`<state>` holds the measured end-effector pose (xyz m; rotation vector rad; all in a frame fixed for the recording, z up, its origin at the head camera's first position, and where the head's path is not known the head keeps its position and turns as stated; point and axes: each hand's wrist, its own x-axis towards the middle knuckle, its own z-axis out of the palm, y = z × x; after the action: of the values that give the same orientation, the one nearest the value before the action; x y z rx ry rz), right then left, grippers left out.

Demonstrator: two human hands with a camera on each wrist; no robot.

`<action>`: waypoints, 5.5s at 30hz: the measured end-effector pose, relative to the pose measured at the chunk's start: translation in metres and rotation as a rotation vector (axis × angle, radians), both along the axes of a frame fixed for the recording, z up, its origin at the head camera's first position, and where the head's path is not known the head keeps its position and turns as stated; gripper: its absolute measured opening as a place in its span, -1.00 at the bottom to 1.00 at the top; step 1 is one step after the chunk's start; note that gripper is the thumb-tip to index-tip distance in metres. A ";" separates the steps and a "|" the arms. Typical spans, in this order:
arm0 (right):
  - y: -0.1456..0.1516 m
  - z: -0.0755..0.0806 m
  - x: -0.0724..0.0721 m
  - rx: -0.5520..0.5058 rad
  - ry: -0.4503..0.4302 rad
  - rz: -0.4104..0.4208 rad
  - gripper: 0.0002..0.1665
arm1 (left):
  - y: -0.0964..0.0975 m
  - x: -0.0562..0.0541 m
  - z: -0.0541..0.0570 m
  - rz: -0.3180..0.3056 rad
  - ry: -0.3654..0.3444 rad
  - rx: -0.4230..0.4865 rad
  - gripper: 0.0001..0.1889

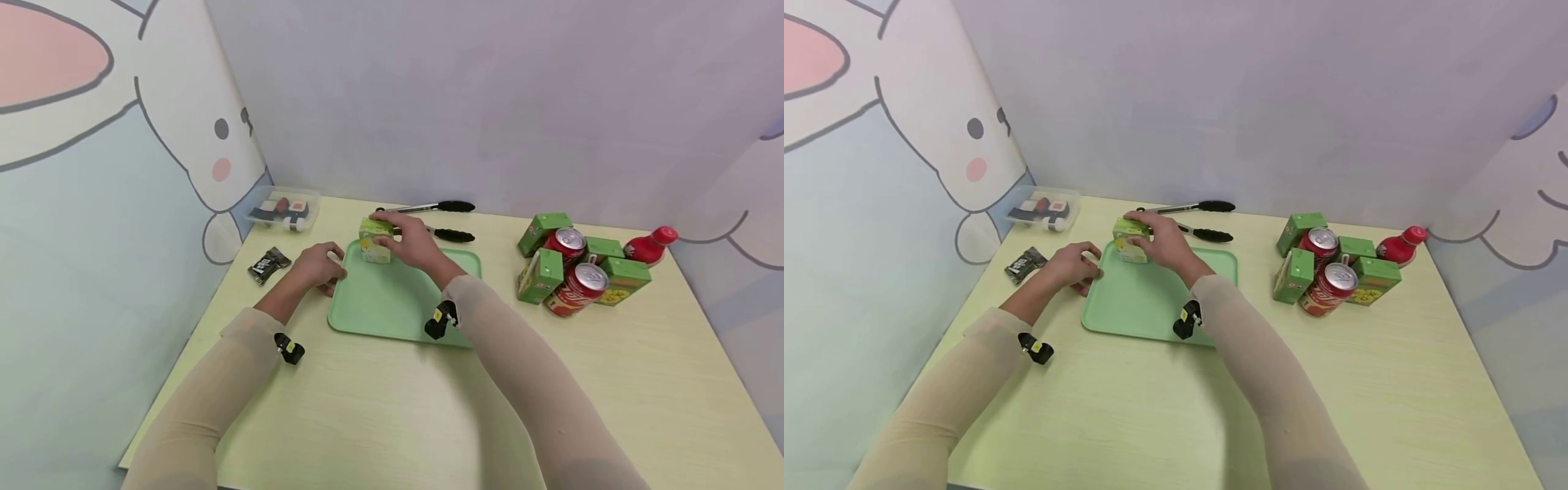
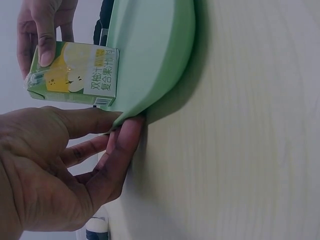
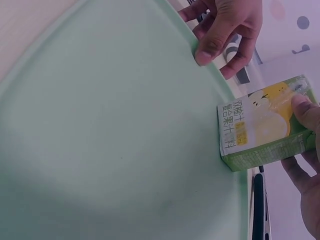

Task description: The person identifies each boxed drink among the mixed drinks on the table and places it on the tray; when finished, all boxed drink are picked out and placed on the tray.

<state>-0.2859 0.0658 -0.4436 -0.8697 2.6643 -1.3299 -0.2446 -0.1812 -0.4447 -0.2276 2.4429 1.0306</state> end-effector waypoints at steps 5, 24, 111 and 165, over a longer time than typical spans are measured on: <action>-0.002 0.000 0.000 -0.026 -0.019 0.006 -0.37 | -0.001 0.000 0.000 0.001 0.002 -0.004 -0.51; 0.003 -0.002 -0.001 -0.028 -0.040 0.030 -0.37 | 0.000 0.000 0.001 -0.011 0.007 0.010 -0.52; 0.310 0.095 0.084 0.401 0.297 -0.292 -0.33 | 0.000 0.001 -0.002 -0.012 0.017 0.028 -0.51; 0.396 0.025 0.116 0.339 0.409 -0.458 -0.16 | 0.000 0.001 -0.006 -0.002 0.028 0.033 -0.51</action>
<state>-0.1696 0.4622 -0.4187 -0.5546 3.4247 -0.7560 -0.2432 -0.1814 -0.4504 -0.2015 2.4481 1.0791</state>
